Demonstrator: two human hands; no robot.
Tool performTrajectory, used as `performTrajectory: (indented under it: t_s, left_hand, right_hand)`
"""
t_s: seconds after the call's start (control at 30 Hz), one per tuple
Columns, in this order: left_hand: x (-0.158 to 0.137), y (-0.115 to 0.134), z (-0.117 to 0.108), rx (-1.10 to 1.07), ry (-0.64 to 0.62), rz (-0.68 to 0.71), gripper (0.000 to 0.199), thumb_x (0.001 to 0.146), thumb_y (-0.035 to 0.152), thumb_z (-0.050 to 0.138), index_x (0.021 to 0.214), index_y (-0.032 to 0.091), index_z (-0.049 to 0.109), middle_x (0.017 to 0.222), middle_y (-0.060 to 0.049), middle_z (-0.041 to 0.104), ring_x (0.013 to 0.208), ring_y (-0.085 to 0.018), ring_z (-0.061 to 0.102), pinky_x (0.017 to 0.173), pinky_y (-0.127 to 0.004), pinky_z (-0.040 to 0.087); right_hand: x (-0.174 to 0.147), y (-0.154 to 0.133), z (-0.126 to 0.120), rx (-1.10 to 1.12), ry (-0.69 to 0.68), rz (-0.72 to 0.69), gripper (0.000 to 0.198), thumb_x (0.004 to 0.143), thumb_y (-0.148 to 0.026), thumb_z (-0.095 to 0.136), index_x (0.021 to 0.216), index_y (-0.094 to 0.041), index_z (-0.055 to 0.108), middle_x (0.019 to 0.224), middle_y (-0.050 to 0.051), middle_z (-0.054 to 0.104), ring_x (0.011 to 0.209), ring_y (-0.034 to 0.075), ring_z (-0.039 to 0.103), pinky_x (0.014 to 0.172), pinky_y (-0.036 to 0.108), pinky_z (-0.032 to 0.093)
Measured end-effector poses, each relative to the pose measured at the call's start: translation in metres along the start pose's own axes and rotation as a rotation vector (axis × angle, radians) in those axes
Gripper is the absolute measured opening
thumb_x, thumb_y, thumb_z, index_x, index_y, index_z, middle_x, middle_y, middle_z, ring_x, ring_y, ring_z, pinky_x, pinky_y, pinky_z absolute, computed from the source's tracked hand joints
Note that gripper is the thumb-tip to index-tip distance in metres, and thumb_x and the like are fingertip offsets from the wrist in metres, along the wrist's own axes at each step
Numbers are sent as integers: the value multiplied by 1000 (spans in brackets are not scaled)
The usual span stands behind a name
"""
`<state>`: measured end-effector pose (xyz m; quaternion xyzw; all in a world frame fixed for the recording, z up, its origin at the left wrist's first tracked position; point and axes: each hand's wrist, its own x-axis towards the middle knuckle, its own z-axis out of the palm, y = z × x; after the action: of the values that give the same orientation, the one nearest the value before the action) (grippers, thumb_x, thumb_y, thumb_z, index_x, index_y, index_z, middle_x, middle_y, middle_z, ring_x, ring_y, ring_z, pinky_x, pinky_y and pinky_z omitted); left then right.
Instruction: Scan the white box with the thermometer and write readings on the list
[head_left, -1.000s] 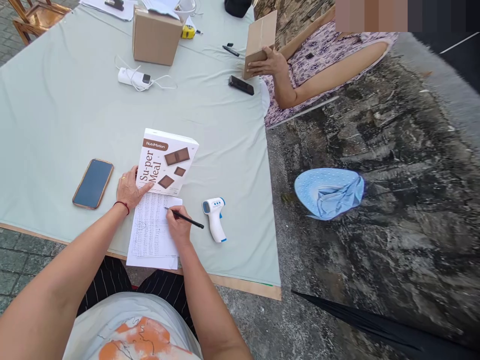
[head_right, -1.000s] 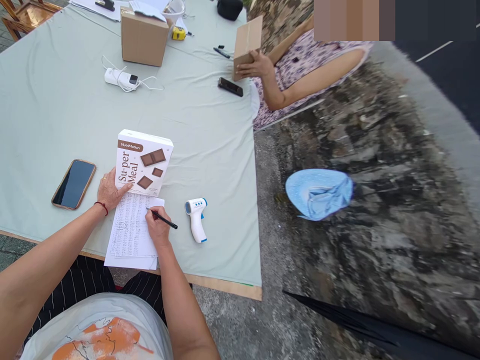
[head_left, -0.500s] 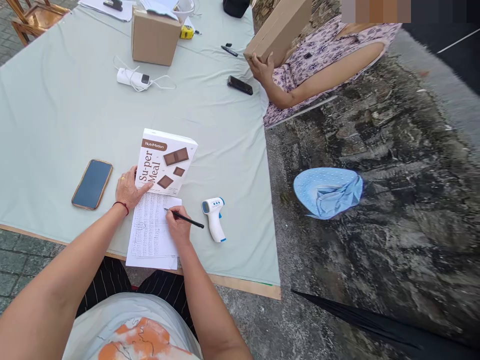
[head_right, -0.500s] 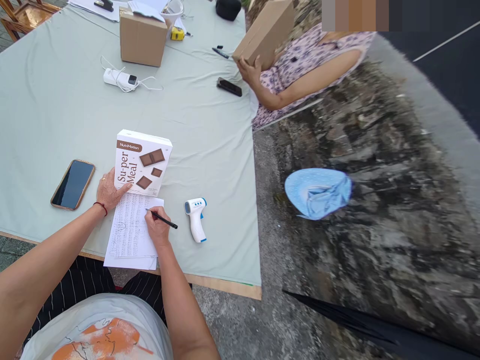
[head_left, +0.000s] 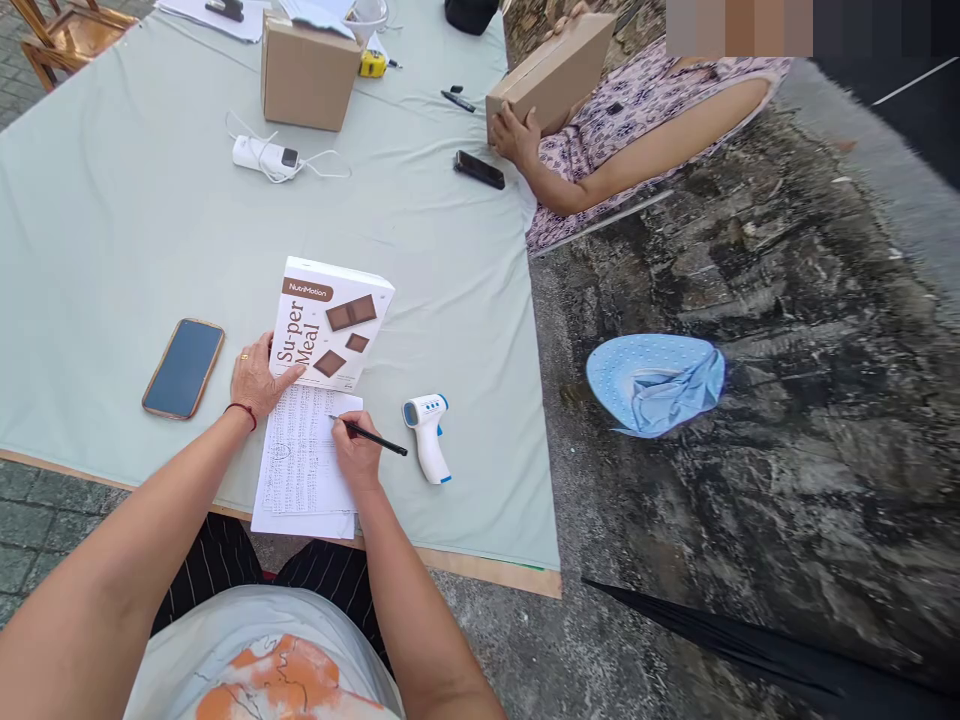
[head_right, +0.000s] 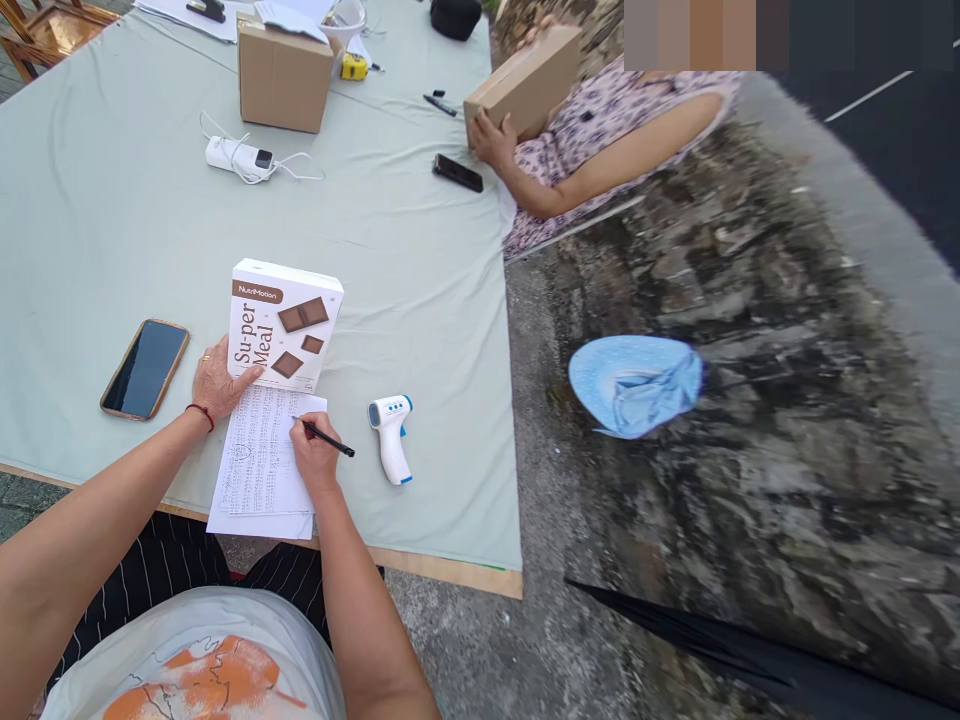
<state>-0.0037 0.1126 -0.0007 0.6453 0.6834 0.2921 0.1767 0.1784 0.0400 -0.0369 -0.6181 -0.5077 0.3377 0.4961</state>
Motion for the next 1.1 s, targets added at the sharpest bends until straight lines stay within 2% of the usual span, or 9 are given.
performTrajectory:
  t_s: [0.33, 0.53, 1.1]
  left_hand:
    - [0, -1, 1, 8, -4, -4, 67, 82, 66, 58, 132, 21, 50, 118, -12, 66, 108, -33, 58, 94, -46, 44]
    - [0, -1, 1, 2, -1, 0, 68, 82, 65, 58, 133, 20, 49, 119, -12, 66, 109, -33, 58, 95, -46, 44]
    - [0, -1, 0, 12, -4, -6, 68, 82, 64, 58, 132, 20, 49, 118, -12, 67, 108, -34, 58, 93, -47, 44]
  right_hand:
    - [-1, 0, -1, 7, 2, 5, 11, 75, -31, 53, 68, -22, 52, 60, -5, 52, 58, 13, 46, 59, 28, 40]
    - [-1, 2, -1, 34, 56, 42, 12, 76, -33, 54, 70, -22, 53, 62, -4, 54, 60, 14, 48, 61, 28, 42]
    - [0, 5, 1, 7, 40, 14, 11, 75, -33, 53, 70, -22, 53, 60, -5, 53, 57, 13, 47, 59, 28, 41]
